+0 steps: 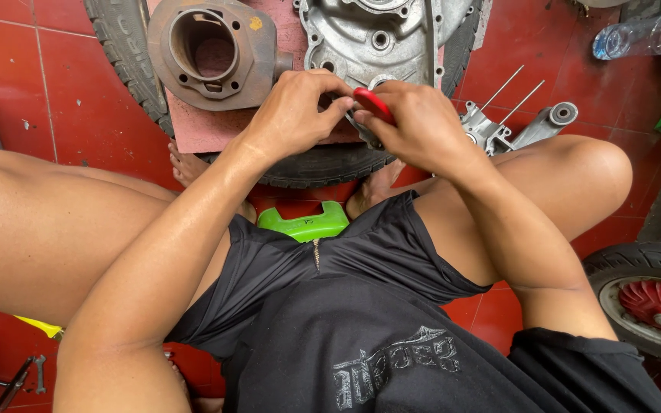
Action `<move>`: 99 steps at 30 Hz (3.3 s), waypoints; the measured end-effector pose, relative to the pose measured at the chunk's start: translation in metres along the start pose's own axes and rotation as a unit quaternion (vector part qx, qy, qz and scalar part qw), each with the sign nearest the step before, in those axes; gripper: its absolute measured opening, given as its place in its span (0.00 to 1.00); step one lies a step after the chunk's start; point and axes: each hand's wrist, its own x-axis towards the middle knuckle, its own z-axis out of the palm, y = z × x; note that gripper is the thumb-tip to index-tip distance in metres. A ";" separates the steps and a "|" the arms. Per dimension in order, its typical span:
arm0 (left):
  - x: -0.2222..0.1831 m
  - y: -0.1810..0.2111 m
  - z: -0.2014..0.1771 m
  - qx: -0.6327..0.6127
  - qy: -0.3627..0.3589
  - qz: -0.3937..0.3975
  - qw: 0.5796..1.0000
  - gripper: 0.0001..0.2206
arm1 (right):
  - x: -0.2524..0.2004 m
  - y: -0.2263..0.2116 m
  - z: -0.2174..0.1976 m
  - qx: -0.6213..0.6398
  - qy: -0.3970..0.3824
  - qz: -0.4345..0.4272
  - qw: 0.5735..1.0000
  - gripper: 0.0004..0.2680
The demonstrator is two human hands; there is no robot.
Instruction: Cleaning the mating surfaces and internal areas of a motorcycle crankcase using a brush
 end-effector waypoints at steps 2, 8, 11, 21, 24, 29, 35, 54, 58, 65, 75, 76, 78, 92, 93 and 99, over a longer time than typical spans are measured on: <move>0.001 -0.002 0.003 0.003 0.004 -0.008 1.000 0.09 | 0.002 0.003 -0.014 0.069 -0.016 0.054 0.996 0.09; 0.003 0.010 0.008 0.025 0.019 -0.008 0.999 0.07 | -0.004 0.030 -0.042 0.230 0.164 0.046 0.958 0.10; 0.003 0.010 0.014 0.037 0.038 -0.013 0.998 0.06 | -0.009 0.036 -0.046 0.235 0.209 0.065 0.947 0.20; 0.005 0.014 0.018 0.033 0.025 -0.055 0.998 0.06 | 0.024 0.013 -0.024 0.186 0.131 0.026 0.973 0.06; 0.004 0.014 0.020 0.046 0.032 -0.063 0.996 0.05 | 0.039 0.014 -0.012 0.197 0.164 0.003 0.967 0.07; 0.002 0.015 0.018 0.034 0.037 -0.055 0.997 0.06 | 0.056 0.014 -0.005 0.262 0.187 -0.042 0.946 0.06; -0.002 0.013 0.020 0.045 0.048 -0.010 0.998 0.06 | 0.060 0.015 -0.011 0.237 0.159 -0.070 0.956 0.06; -0.004 0.013 0.021 0.068 0.036 0.035 0.996 0.05 | 0.063 0.030 -0.001 0.296 0.102 -0.011 0.949 0.05; -0.008 0.009 0.024 0.091 0.022 0.049 0.994 0.10 | 0.067 0.021 -0.016 0.161 0.271 -0.128 0.940 0.04; -0.013 0.001 0.021 0.197 -0.036 0.108 0.974 0.12 | 0.059 0.028 -0.018 0.184 0.137 -0.111 0.967 0.06; -0.009 0.006 0.024 0.194 -0.027 0.083 0.977 0.07 | 0.068 0.030 -0.011 0.393 0.080 -0.060 0.914 0.06; -0.008 0.005 0.024 0.211 -0.015 0.092 0.973 0.06 | 0.069 0.028 -0.011 0.278 0.188 -0.067 0.940 0.05; -0.011 0.007 0.027 0.227 0.000 0.097 0.969 0.06 | 0.068 0.031 -0.010 0.157 0.286 -0.079 0.942 0.04; -0.040 0.032 0.028 0.291 0.000 0.176 0.940 0.12 | 0.051 0.027 -0.028 0.232 0.122 -0.048 0.964 0.04; -0.039 0.032 0.028 0.291 -0.002 0.179 0.940 0.12 | 0.052 0.027 -0.027 0.231 0.124 -0.046 0.964 0.04; -0.037 0.030 0.029 0.287 -0.018 0.152 0.946 0.12 | 0.059 0.027 -0.010 0.219 0.167 -0.020 0.961 0.05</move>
